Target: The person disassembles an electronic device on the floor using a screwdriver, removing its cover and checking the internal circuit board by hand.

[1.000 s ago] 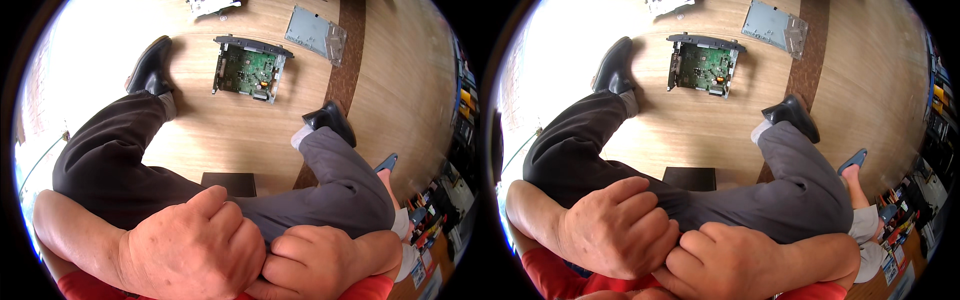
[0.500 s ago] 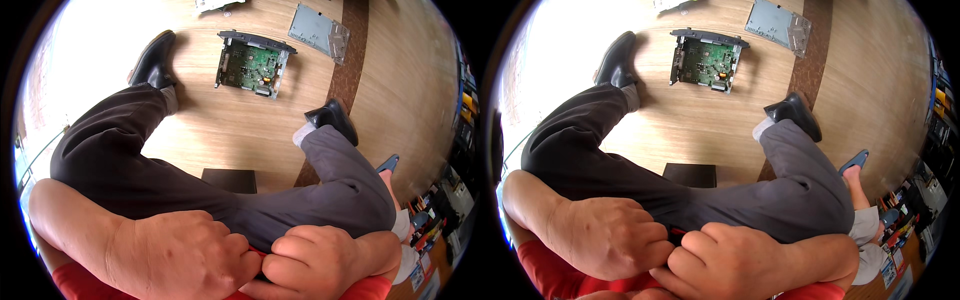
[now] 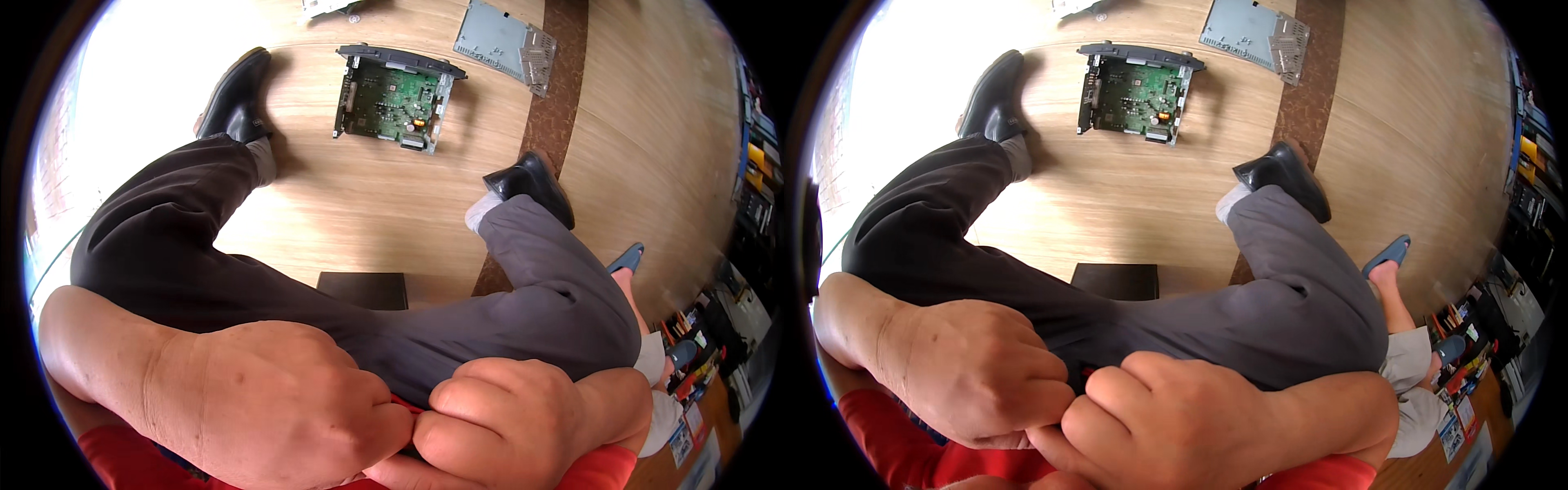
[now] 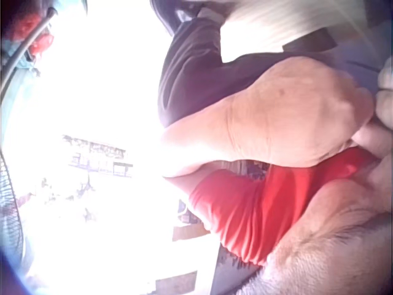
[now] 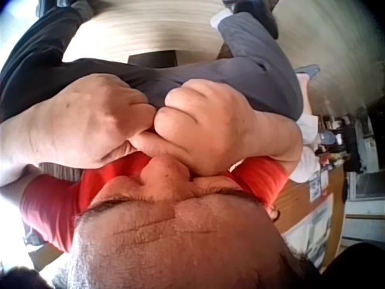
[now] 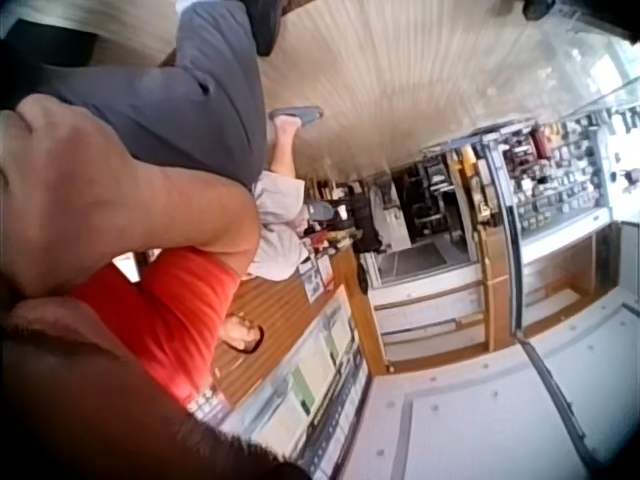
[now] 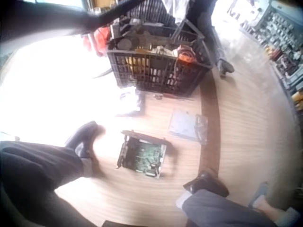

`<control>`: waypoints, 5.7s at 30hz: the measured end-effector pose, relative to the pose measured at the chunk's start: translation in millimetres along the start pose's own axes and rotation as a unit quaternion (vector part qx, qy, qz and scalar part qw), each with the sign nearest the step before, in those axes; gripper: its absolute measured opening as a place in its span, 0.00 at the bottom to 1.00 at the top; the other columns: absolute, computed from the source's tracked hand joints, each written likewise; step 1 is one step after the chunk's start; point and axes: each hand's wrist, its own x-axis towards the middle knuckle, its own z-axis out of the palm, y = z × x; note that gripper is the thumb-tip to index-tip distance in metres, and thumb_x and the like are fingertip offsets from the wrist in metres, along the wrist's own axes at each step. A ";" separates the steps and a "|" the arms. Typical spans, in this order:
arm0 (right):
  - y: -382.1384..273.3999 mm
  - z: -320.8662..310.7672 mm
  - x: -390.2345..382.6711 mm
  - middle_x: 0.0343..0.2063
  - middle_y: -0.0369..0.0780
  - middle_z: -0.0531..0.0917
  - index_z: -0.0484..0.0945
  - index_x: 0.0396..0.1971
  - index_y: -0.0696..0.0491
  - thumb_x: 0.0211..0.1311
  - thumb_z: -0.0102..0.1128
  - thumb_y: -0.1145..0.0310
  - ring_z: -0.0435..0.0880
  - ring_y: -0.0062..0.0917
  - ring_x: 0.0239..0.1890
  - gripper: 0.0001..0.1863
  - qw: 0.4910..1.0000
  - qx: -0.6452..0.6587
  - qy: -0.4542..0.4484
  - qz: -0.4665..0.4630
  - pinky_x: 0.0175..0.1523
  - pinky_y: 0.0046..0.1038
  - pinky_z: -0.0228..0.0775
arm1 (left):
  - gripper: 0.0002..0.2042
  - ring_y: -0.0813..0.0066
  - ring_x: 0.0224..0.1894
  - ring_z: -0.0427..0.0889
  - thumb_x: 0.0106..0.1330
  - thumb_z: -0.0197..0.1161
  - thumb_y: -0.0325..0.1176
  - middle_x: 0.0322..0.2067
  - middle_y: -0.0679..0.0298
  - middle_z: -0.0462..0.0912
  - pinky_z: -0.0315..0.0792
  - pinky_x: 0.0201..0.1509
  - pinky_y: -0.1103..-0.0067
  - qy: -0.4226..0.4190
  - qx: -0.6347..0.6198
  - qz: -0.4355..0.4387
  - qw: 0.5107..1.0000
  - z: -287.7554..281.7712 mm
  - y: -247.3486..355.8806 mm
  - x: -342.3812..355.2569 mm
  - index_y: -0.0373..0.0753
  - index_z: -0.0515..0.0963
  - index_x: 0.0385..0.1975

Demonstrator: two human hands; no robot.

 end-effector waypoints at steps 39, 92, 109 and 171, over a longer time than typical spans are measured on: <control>2.5 4.9 3.2 0.21 0.34 0.66 0.84 0.27 0.50 0.52 0.69 0.66 0.68 0.27 0.21 0.05 0.998 0.041 0.042 0.003 0.22 0.29 0.57 | 0.14 0.75 0.16 0.67 0.46 0.65 0.38 0.17 0.70 0.62 0.61 0.20 0.77 0.192 0.243 0.130 0.942 20.7 -16.4 3.7 0.42 0.65 0.14; 5.0 13.1 -0.1 0.21 0.35 0.70 0.83 0.26 0.51 0.52 0.71 0.67 0.70 0.29 0.21 0.05 0.995 0.004 0.101 -0.007 0.22 0.30 0.59 | 0.11 0.76 0.16 0.65 0.43 0.63 0.35 0.16 0.71 0.61 0.60 0.20 0.77 0.188 0.259 0.124 0.939 17.0 -14.2 4.7 0.41 0.66 0.13; 5.0 4.4 1.3 0.22 0.35 0.69 0.86 0.30 0.49 0.49 0.68 0.68 0.70 0.28 0.23 0.07 0.999 0.031 0.031 -0.003 0.23 0.29 0.60 | 0.10 0.76 0.16 0.66 0.41 0.63 0.34 0.16 0.71 0.62 0.60 0.20 0.78 0.199 0.283 0.124 0.930 21.0 -16.3 3.6 0.41 0.68 0.14; 3.0 7.4 -3.1 0.22 0.35 0.70 0.85 0.27 0.49 0.52 0.71 0.66 0.71 0.29 0.22 0.05 0.998 0.042 0.034 0.008 0.23 0.30 0.61 | 0.11 0.77 0.15 0.64 0.37 0.63 0.36 0.15 0.71 0.60 0.59 0.19 0.78 0.208 0.297 0.124 0.924 21.8 -15.5 4.7 0.41 0.67 0.13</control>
